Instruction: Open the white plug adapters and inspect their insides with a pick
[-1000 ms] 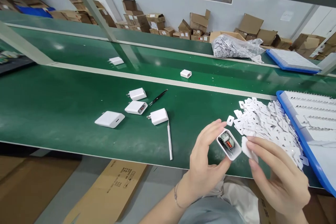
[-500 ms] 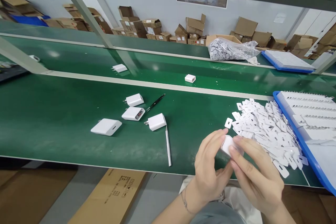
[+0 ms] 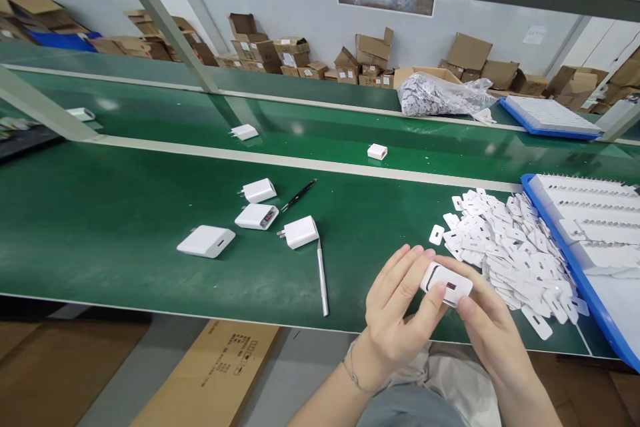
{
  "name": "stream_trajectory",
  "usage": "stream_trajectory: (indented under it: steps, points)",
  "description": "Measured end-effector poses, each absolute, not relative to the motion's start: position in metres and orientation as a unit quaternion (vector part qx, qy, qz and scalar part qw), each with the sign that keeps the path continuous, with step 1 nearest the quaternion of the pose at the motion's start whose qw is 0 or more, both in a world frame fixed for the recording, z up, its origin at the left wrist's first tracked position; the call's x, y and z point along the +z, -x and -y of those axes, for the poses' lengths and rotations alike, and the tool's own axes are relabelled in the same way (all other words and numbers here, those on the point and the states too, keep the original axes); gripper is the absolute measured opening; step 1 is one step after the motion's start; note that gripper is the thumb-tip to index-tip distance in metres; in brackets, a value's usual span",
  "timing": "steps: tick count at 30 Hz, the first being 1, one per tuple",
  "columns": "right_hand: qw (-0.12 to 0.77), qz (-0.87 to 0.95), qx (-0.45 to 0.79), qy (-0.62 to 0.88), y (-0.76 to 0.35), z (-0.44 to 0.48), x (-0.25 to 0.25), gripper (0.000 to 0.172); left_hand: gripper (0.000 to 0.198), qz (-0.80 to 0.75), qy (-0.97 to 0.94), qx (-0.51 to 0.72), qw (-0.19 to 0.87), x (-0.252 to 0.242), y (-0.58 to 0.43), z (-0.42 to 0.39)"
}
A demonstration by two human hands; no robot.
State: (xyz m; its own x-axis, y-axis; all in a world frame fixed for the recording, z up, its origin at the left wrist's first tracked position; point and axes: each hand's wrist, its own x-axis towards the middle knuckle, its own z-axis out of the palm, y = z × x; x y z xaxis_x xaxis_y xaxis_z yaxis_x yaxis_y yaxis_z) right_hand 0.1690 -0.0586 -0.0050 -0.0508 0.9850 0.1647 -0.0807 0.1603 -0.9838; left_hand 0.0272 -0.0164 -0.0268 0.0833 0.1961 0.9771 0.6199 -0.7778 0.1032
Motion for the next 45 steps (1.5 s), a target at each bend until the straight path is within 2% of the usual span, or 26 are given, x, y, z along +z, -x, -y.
stream_trajectory:
  steps: [4, 7, 9, 11, 17, 19, 25, 27, 29, 31, 33, 35, 37, 39, 41, 43, 45]
  points:
    - [0.550, 0.578, 0.429, 0.424, -0.167, 0.057, -0.007, 0.030, 0.010, 0.277, 0.731, -0.600, 0.172, -0.026, -0.021, 0.019]
    - [0.576, 0.657, 0.236, 0.425, -0.169, 0.057, -0.008, 0.043, 0.010, 0.277, 0.741, -0.591, 0.161, -0.026, -0.017, 0.020]
    - [0.562, 0.717, 0.097, 0.399, -0.171, 0.057, -0.008, 0.057, 0.009, 0.276, 0.743, -0.589, 0.157, -0.026, -0.017, 0.019]
    - [0.535, 0.756, 0.013, 0.377, -0.172, 0.057, -0.006, 0.064, 0.008, 0.275, 0.742, -0.592, 0.156, -0.025, -0.018, 0.018]
    - [0.472, 0.765, -0.169, 0.405, -0.168, 0.061, 0.006, 0.062, 0.009, 0.263, 0.743, -0.595, 0.153, -0.027, -0.021, 0.017]
    - [0.457, 0.764, -0.194, 0.412, -0.167, 0.062, 0.011, 0.061, 0.010, 0.265, 0.745, -0.592, 0.155, -0.029, -0.021, 0.017]
    - [0.473, 0.766, -0.127, 0.417, -0.165, 0.063, 0.014, 0.068, 0.011, 0.267, 0.746, -0.591, 0.152, -0.031, -0.020, 0.017]
    - [0.495, 0.762, -0.064, 0.412, -0.166, 0.063, 0.009, 0.068, 0.010, 0.265, 0.740, -0.600, 0.145, -0.029, -0.021, 0.017]
    - [0.525, 0.734, 0.072, 0.425, -0.167, 0.063, 0.003, 0.057, 0.009, 0.264, 0.732, -0.615, 0.127, -0.028, -0.020, 0.018]
    - [0.549, 0.660, 0.261, 0.441, -0.167, 0.062, -0.002, 0.047, 0.013, 0.264, 0.726, -0.624, 0.115, -0.028, -0.019, 0.017]
    - [0.550, 0.575, 0.415, 0.442, -0.166, 0.061, -0.005, 0.043, 0.018, 0.258, 0.725, -0.626, 0.123, -0.030, -0.019, 0.016]
    - [0.544, 0.525, 0.493, 0.431, -0.165, 0.058, -0.008, 0.040, 0.018, 0.245, 0.732, -0.622, 0.129, -0.034, -0.021, 0.014]
    - [0.546, 0.508, 0.511, 0.427, -0.165, 0.054, -0.011, 0.036, 0.023, 0.227, 0.739, -0.625, 0.106, -0.037, -0.024, 0.012]
    - [0.560, 0.521, 0.478, 0.432, -0.168, 0.050, -0.013, 0.035, 0.036, 0.214, 0.745, -0.632, 0.023, -0.039, -0.026, 0.012]
    - [0.565, 0.564, 0.414, 0.437, -0.174, 0.046, -0.013, 0.038, 0.051, 0.218, 0.735, -0.631, -0.117, -0.038, -0.025, 0.014]
    - [0.547, 0.619, 0.350, 0.443, -0.181, 0.045, -0.008, 0.040, 0.063, 0.229, 0.707, -0.607, -0.280, -0.034, -0.021, 0.016]
    - [0.508, 0.671, 0.304, 0.447, -0.188, 0.045, -0.002, 0.042, 0.066, 0.237, 0.674, -0.573, -0.402, -0.030, -0.016, 0.017]
